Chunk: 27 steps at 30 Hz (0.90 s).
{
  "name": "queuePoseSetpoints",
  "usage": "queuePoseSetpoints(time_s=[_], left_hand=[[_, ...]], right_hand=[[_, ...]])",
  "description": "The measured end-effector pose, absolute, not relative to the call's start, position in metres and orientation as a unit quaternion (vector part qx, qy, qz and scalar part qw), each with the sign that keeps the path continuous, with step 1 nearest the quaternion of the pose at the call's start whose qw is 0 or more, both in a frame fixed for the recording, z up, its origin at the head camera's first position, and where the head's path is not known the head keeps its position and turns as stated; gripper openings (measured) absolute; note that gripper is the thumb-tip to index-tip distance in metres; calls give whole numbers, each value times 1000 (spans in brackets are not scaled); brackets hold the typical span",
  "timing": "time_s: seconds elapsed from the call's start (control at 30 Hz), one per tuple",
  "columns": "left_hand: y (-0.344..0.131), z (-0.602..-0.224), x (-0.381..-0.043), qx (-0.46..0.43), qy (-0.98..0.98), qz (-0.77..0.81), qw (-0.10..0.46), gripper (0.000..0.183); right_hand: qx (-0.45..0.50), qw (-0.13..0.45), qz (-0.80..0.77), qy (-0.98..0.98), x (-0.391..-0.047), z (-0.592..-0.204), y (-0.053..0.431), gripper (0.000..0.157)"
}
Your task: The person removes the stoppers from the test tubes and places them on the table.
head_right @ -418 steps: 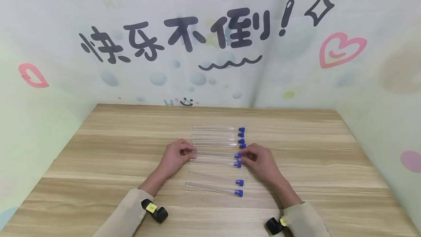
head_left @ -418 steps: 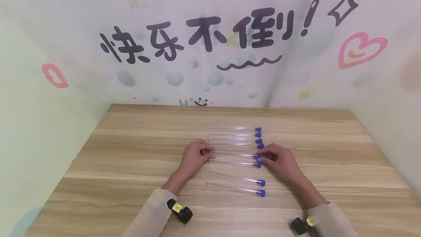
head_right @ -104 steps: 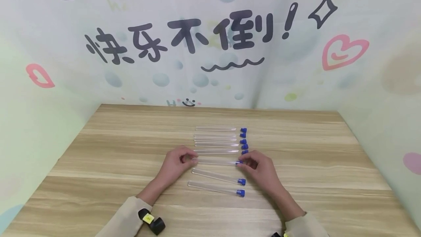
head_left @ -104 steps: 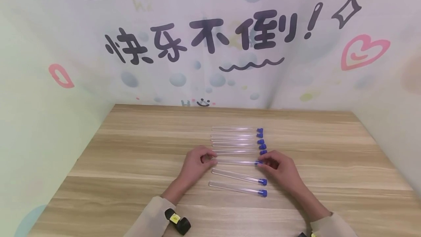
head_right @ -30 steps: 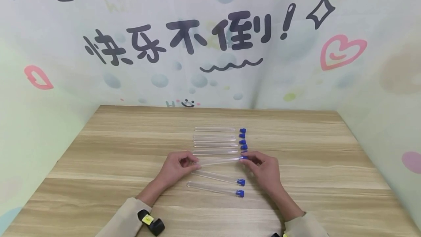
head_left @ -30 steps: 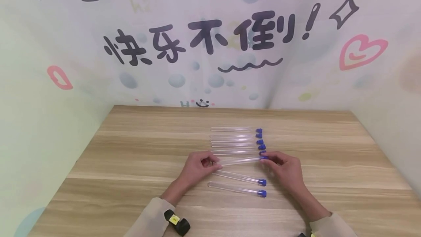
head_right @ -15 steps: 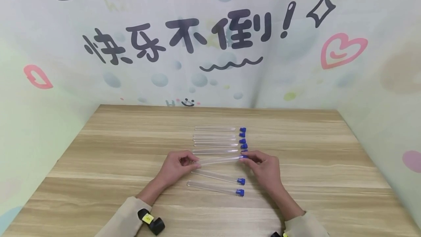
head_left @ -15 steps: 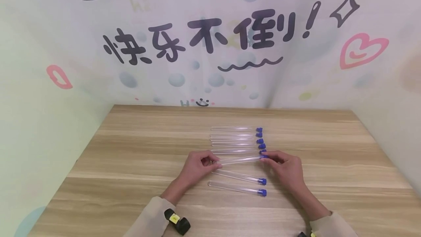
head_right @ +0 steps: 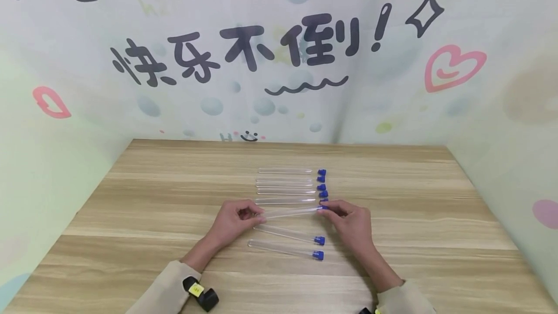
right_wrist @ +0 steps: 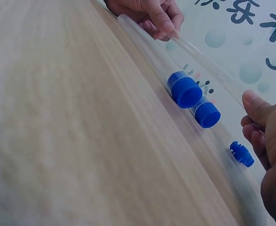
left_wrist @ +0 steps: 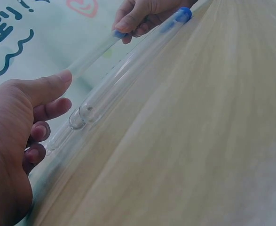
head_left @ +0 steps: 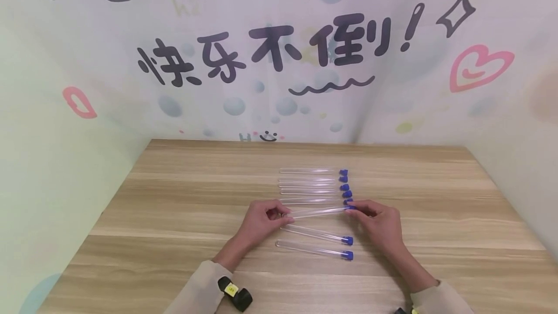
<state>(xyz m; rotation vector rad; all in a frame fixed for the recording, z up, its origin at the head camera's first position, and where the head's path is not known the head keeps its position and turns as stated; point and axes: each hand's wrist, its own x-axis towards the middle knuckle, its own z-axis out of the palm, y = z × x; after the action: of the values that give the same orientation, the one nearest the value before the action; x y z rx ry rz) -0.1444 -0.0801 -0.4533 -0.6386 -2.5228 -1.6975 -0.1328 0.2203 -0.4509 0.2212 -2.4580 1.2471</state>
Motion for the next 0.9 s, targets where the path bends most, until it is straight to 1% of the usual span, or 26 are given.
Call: queuePoseSetpoints(time_s=[0.43, 0.53, 0.63, 0.73, 0.77, 0.9], left_hand=[[-79, -453, -144, -202, -811, -549, 19, 12], [-77, -445, -141, -192, -812, -552, 15, 11], [-77, -445, -141, -194, -809, -555, 20, 11], [-78, -447, -142, -191, -811, -551, 37, 10], [-79, -453, -144, -187, -812, -550, 44, 11], [-78, -454, -146, -159, -821, -545, 64, 12]], right_hand=[[71, 181, 451, -871, -132, -449, 220, 19], [68, 183, 448, -873, -132, -449, 220, 19], [65, 181, 451, -871, -132, -449, 219, 19], [66, 164, 465, -868, -132, -449, 219, 18], [66, 155, 470, -867, -132, -449, 219, 18], [71, 114, 485, -864, -131, -450, 220, 17]])
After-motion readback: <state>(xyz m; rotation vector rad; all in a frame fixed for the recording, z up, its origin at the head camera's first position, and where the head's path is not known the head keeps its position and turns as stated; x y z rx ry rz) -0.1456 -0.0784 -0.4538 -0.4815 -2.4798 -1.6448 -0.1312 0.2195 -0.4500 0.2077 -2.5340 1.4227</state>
